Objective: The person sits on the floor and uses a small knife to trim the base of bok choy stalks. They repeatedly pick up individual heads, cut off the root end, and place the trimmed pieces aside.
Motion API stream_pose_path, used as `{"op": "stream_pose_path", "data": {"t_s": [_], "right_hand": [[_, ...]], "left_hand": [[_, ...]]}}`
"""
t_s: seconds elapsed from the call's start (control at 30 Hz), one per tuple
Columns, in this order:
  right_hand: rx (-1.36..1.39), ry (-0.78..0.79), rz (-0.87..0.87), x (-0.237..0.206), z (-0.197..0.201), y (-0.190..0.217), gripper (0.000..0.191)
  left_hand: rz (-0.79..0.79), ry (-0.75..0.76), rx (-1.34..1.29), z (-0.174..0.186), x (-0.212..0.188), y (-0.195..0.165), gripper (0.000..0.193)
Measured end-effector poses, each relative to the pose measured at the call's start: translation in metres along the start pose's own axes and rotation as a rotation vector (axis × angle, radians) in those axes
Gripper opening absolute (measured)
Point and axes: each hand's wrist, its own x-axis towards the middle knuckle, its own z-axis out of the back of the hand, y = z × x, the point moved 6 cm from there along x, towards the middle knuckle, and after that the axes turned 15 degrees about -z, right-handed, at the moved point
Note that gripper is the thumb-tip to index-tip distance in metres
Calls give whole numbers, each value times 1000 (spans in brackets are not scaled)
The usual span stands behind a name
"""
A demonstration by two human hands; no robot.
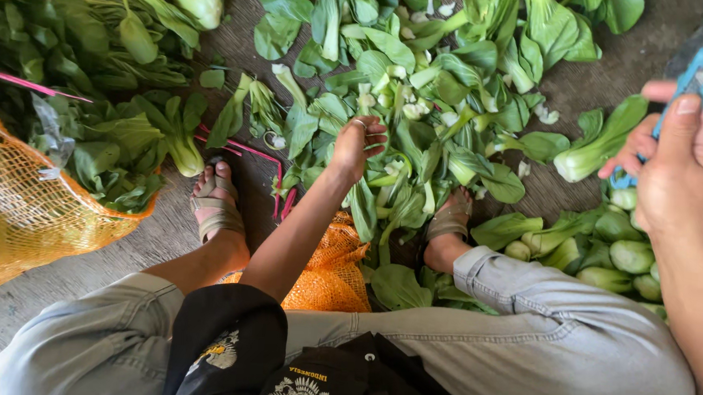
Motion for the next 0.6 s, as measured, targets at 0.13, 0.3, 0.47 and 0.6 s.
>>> {"op": "stream_pose_path", "data": {"t_s": [0.13,0.3,0.47,0.6], "right_hand": [[47,44,-117,8,-6,-9,45],[77,99,-118,14,-5,-9,41],[-90,-21,-7,42,15,-16,44],[307,-52,-358,88,11,-66,37]], "left_hand": [[44,-43,-166,-4,28,1,25],[-225,-82,1,-9,102,-30,21],[-1197,-145,1173,-67,174,-124,23],[-969,-571,1032,-68,234,-185,50]]}}
